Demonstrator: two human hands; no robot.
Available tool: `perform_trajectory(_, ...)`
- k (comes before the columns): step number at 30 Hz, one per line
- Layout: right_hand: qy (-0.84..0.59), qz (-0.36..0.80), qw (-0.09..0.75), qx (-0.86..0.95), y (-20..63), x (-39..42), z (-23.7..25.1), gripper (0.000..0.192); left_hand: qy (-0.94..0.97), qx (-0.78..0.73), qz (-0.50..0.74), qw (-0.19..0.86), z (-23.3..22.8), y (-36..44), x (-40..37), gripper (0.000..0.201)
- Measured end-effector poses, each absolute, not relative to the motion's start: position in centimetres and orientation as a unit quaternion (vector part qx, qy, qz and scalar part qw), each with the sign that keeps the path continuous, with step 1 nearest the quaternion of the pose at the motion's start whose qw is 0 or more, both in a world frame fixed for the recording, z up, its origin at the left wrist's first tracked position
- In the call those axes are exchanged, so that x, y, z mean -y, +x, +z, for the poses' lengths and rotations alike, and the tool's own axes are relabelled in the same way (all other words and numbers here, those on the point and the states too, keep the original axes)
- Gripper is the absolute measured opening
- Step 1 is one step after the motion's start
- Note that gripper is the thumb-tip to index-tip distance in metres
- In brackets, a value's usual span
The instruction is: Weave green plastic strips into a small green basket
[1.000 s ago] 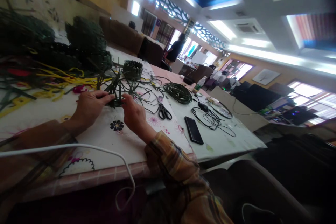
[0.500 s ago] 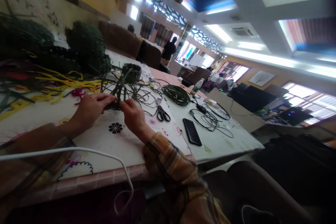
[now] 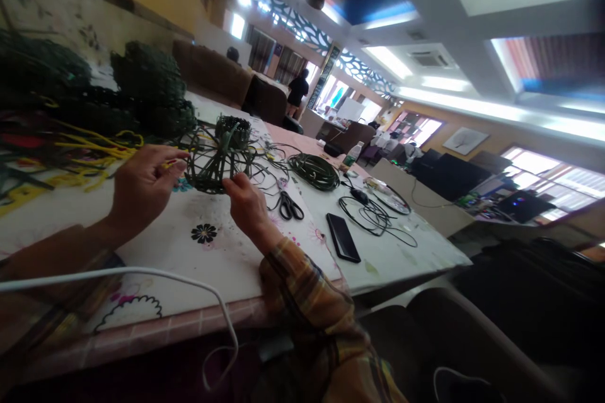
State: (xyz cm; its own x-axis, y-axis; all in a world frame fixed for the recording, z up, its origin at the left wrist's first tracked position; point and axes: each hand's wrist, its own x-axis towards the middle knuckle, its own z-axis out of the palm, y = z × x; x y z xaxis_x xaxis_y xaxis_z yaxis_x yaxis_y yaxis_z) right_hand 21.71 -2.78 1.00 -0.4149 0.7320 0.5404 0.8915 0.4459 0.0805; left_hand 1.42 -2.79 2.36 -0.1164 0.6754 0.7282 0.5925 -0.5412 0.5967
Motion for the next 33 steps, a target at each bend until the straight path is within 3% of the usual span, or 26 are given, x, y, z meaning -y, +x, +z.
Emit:
perform_trajectory(3, -0.495, -0.195, 0.186, 0.826, 21.5, 3.0, 1.3, 0.033, 0.695, -0.43, 0.575, -0.049, 2.4, 1.7, 3.2, 0.032)
perform_trajectory(6, -0.472, -0.215, 0.171, 0.838, 20.8, 3.3, 1.1, 0.03, 0.757, -0.392, 0.522, -0.022, 1.7, 2.7, 3.8, 0.03)
perform_trajectory(11, -0.438, -0.219, 0.204, 0.847, 20.2, 3.5, 0.2, 0.034, 0.761, -0.463, 0.454, -0.005, 0.7, 3.9, 4.3, 0.036)
perform_trajectory(17, -0.404, -0.214, 0.229, 0.859, 20.3, 3.4, -0.4, 0.028, 0.777, -0.517, 0.345, -0.1, 0.8, 3.8, 4.4, 0.045)
perform_trajectory(20, -0.385, -0.239, 0.224, 0.863, 20.0, 3.4, -0.4, 0.03, 0.789, -0.521, 0.311, -0.1, 0.9, 3.9, 4.5, 0.05)
perform_trajectory(27, -0.338, -0.24, 0.189, 0.89, 20.6, 3.3, 0.5, 0.032, 0.792, -0.468, 0.389, 0.052, 1.7, 3.2, 3.6, 0.047)
perform_trajectory(33, -0.299, -0.28, 0.182, 0.894, 21.7, 3.2, 0.8, 0.036, 0.786, -0.452, 0.42, 0.03, 2.0, 3.4, 4.0, 0.044)
